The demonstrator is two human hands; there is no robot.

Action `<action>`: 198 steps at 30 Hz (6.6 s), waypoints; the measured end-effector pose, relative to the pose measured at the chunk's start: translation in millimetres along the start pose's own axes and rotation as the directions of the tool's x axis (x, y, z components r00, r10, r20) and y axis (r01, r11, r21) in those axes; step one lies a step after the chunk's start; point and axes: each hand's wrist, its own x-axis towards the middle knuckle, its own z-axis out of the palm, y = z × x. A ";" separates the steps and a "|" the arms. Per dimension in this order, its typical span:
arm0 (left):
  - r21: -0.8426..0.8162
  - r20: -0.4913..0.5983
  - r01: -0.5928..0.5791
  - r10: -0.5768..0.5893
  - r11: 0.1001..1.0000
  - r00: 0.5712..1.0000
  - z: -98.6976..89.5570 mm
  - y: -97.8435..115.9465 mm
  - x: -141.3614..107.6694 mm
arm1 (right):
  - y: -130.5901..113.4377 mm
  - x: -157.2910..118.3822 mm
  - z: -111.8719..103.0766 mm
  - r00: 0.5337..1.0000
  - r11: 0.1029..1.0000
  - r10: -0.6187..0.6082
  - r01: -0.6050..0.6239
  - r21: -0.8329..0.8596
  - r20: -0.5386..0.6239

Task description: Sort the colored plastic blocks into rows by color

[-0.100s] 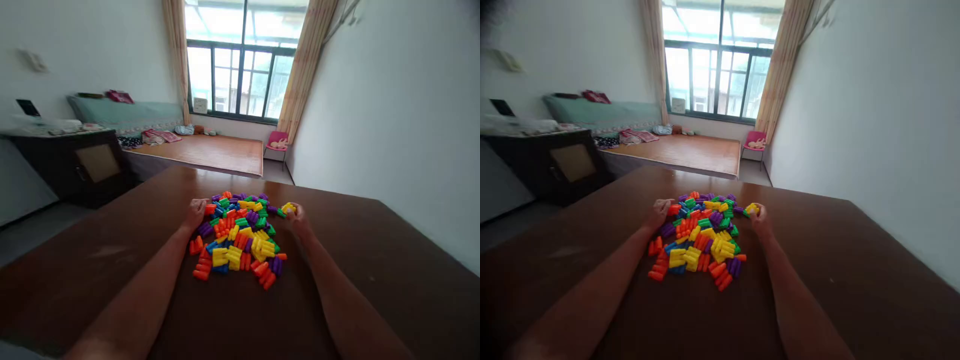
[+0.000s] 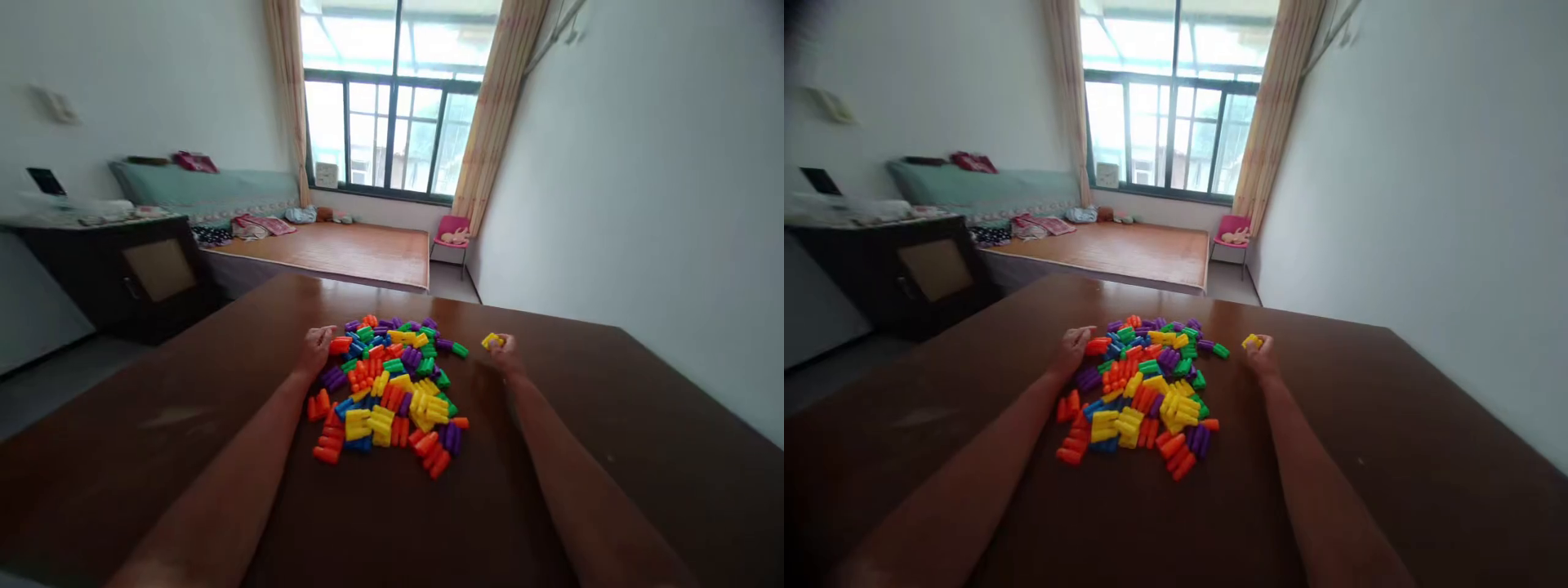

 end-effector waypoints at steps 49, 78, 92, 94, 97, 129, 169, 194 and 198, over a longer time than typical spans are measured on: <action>0.028 0.287 0.037 -0.043 0.999 0.957 -26.2 17.2 -5.5 | -35.4 28.8 10.0 0.788 0.752 -0.588 0.616 -0.235 0.183; 0.041 0.298 0.032 -0.043 0.999 0.954 -28.4 14.6 -2.0 | 77.1 86.5 -35.4 0.968 0.896 -0.232 0.177 -0.407 -0.091; 0.042 0.301 0.033 -0.044 0.999 0.953 -27.5 21.3 -5.9 | -42.9 24.7 30.4 0.811 0.798 -0.568 0.585 -0.145 0.142; 0.027 0.295 0.034 -0.040 0.999 0.955 -27.2 22.3 -6.9 | -68.9 -4.9 58.0 0.676 0.698 -0.662 0.713 -0.062 0.322; 0.013 0.280 0.024 -0.026 1.000 0.960 -26.5 20.9 -7.4 | -87.7 -37.1 85.0 0.605 0.649 -0.669 0.758 -0.056 0.432; 0.068 0.316 -0.016 -0.006 0.998 0.949 -31.4 17.5 -1.8 | 101.1 90.2 -72.4 0.985 0.841 -0.143 0.071 -0.537 -0.092; 0.018 0.318 -0.019 0.012 1.000 0.948 -28.7 16.9 -6.1 | -139.2 -35.1 106.7 0.679 0.776 -0.552 0.631 0.000 0.483; 0.043 0.336 0.001 -0.015 0.999 0.942 -28.4 13.2 -3.4 | 8.5 53.2 -9.5 0.837 0.914 -0.230 0.360 -0.184 0.497; 0.044 0.341 -0.006 -0.010 0.999 0.940 -28.4 12.4 -2.8 | 5.7 49.6 -5.2 0.834 0.908 -0.292 0.396 -0.137 0.468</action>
